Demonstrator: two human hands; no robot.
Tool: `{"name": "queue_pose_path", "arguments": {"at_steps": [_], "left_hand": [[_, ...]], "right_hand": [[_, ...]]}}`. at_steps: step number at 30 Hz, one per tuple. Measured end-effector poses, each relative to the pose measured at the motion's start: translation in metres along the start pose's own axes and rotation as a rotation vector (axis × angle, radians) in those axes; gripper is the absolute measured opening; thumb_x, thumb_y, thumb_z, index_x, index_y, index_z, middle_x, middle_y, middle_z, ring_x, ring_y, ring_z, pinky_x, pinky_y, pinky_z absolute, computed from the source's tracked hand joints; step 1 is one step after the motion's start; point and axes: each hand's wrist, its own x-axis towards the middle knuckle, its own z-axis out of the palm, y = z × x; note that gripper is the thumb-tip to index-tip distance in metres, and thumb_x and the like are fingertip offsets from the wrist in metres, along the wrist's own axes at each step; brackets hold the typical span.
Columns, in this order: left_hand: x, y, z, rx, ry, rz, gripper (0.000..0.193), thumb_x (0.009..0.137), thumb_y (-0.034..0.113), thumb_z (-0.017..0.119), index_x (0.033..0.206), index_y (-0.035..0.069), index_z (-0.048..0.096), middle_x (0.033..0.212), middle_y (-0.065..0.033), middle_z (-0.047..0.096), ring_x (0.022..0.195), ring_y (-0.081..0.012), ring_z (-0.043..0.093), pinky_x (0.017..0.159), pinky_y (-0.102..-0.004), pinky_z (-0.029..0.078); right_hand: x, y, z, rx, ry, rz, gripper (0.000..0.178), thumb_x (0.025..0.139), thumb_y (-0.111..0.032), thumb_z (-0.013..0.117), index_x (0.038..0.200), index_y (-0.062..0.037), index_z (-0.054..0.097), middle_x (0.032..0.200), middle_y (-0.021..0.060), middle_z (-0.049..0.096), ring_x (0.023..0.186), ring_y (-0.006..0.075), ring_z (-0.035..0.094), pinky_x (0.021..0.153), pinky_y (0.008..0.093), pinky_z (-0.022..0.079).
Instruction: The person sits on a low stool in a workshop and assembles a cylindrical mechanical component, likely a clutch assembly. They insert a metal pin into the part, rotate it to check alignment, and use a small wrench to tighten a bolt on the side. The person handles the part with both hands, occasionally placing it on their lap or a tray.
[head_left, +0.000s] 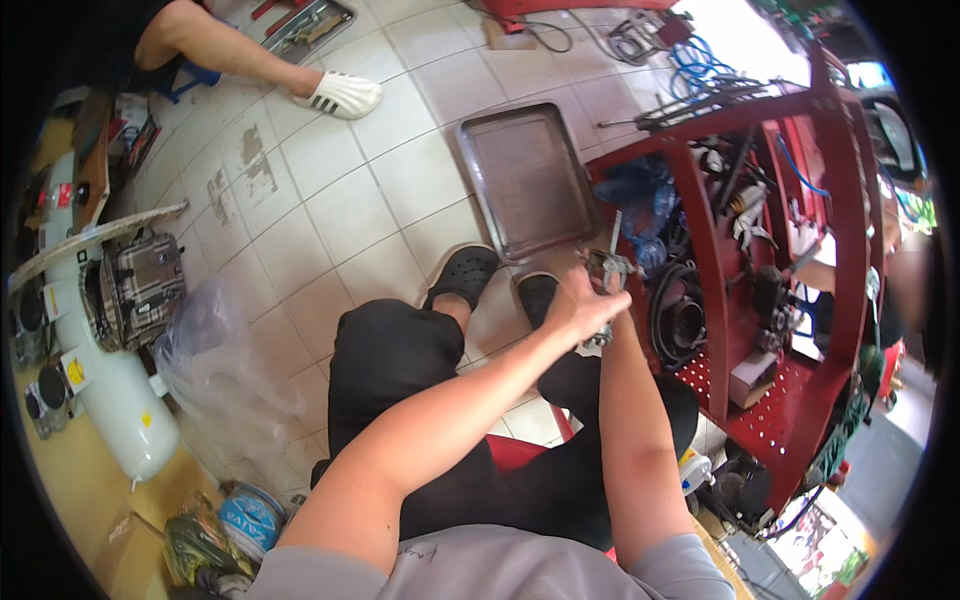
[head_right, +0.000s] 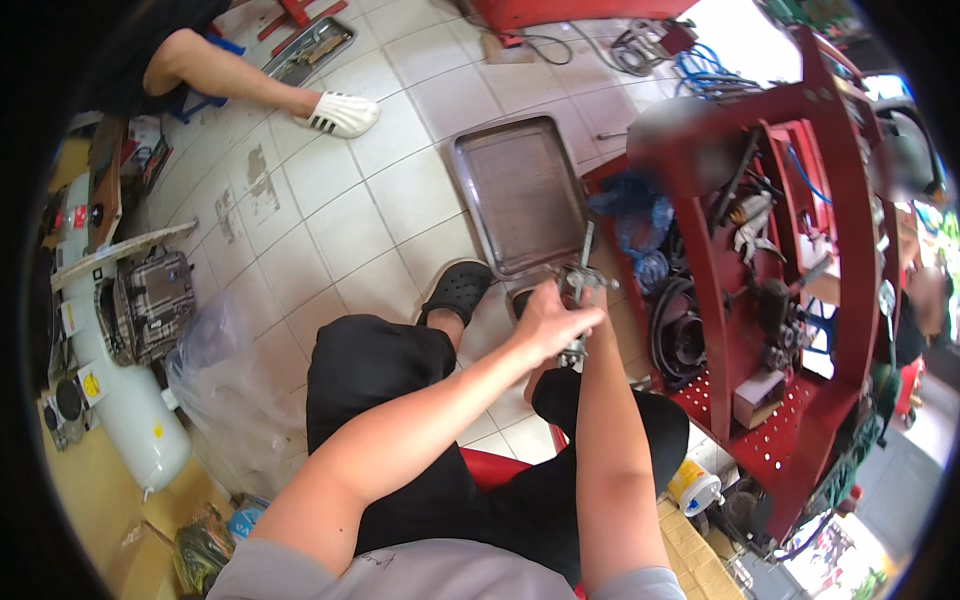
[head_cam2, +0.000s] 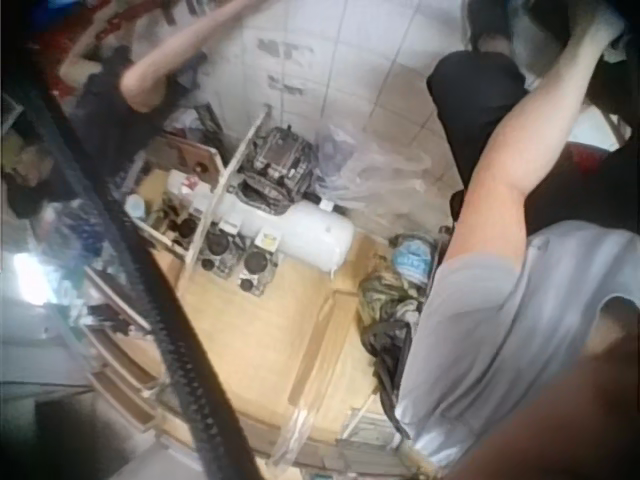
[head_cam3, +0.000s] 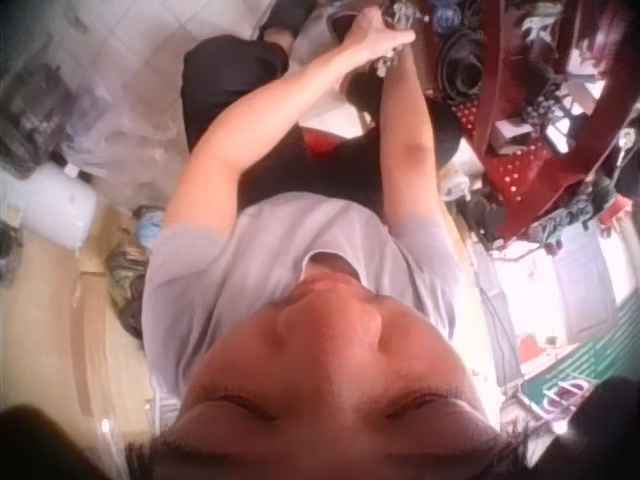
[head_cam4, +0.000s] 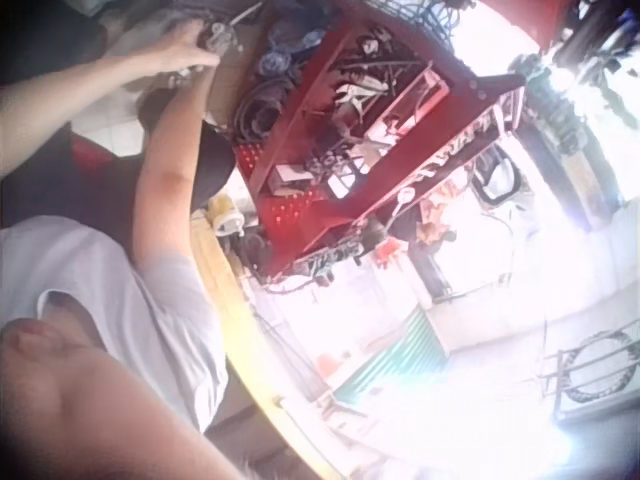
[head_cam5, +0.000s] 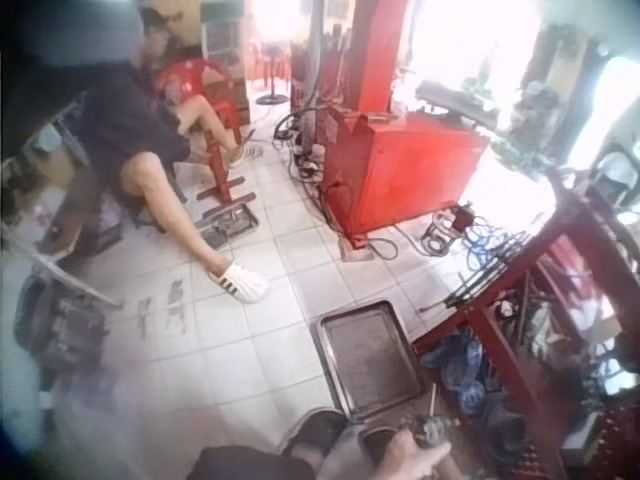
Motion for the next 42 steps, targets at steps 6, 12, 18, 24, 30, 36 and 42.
{"name": "queue_pose_path", "arguments": {"at_steps": [6, 12, 18, 24, 30, 36, 42], "left_hand": [[-0.017, 0.028, -0.004, -0.253, -0.129, 0.242, 0.014, 0.074, 0.007, 0.068, 0.083, 0.003, 0.059, 0.067, -0.0012, 0.060, 0.059, -0.0107, 0.061, 0.054, -0.0261, 0.049], [-0.034, 0.023, -0.008, 0.194, -0.090, 0.528, 0.026, 0.065, 0.016, 0.073, 0.084, 0.004, 0.060, 0.070, -0.0050, 0.060, 0.063, -0.0143, 0.056, 0.062, -0.0303, 0.047], [-0.103, 0.047, -0.017, 0.478, -0.050, 0.645, 0.030, 0.066, 0.016, 0.075, 0.088, 0.002, 0.061, 0.076, -0.0073, 0.065, 0.067, -0.0192, 0.061, 0.067, -0.0324, 0.049], [-0.134, 0.046, -0.029, 0.584, 0.056, 0.645, 0.034, 0.067, 0.018, 0.075, 0.092, 0.003, 0.058, 0.079, -0.0135, 0.065, 0.074, -0.0311, 0.065, 0.068, -0.0371, 0.050], [-0.119, 0.032, -0.039, 0.506, 0.055, 0.638, 0.025, 0.067, 0.015, 0.075, 0.085, 0.002, 0.063, 0.074, -0.0116, 0.065, 0.068, -0.0259, 0.064, 0.066, -0.0347, 0.050], [-0.094, 0.018, -0.044, 0.477, -0.071, 0.456, 0.028, 0.070, 0.007, 0.076, 0.093, 0.001, 0.060, 0.074, -0.0031, 0.065, 0.065, -0.0108, 0.061, 0.061, -0.0263, 0.049], [-0.085, 0.010, -0.044, 0.207, -0.107, 0.268, 0.026, 0.075, 0.008, 0.074, 0.096, 0.001, 0.059, 0.075, -0.0048, 0.065, 0.066, -0.0131, 0.063, 0.059, -0.0265, 0.051]], "right_hand": [[-0.084, -0.153, -0.011, 0.128, 0.123, -0.081, 0.056, 0.095, -0.052, 0.040, 0.062, -0.0076, 0.049, 0.055, 0.0007, 0.043, 0.044, 0.0109, 0.041, 0.042, 0.0263, 0.031], [-0.186, -0.167, -0.012, -0.253, 0.165, -0.399, 0.060, 0.097, -0.047, 0.039, 0.067, 0.0043, 0.051, 0.056, 0.0082, 0.046, 0.057, 0.0147, 0.045, 0.054, 0.0349, 0.040], [-0.235, -0.124, -0.009, -0.047, 0.032, -0.379, 0.048, 0.099, -0.039, 0.040, 0.078, 0.0017, 0.053, 0.059, 0.0050, 0.046, 0.056, 0.0118, 0.041, 0.053, 0.0302, 0.037], [-0.244, -0.114, 0.002, 0.332, -0.311, -0.283, 0.050, 0.100, -0.043, 0.036, 0.072, -0.0040, 0.050, 0.059, -0.0021, 0.039, 0.053, 0.0082, 0.032, 0.049, 0.0249, 0.030], [-0.239, -0.118, 0.009, -0.034, -0.195, -0.467, 0.046, 0.100, -0.037, 0.037, 0.077, 0.0011, 0.050, 0.062, 0.0088, 0.048, 0.060, 0.0192, 0.047, 0.058, 0.0361, 0.040], [-0.233, -0.123, 0.002, -0.308, -0.046, -0.644, 0.032, 0.099, -0.027, 0.039, 0.089, 0.0020, 0.049, 0.075, 0.0189, 0.059, 0.073, 0.0343, 0.060, 0.068, 0.0436, 0.044], [-0.224, -0.123, 0.002, -0.116, -0.093, -0.600, 0.021, 0.095, -0.020, 0.049, 0.104, -0.0008, 0.048, 0.074, 0.0132, 0.059, 0.068, 0.0227, 0.058, 0.065, 0.0369, 0.045]]}}
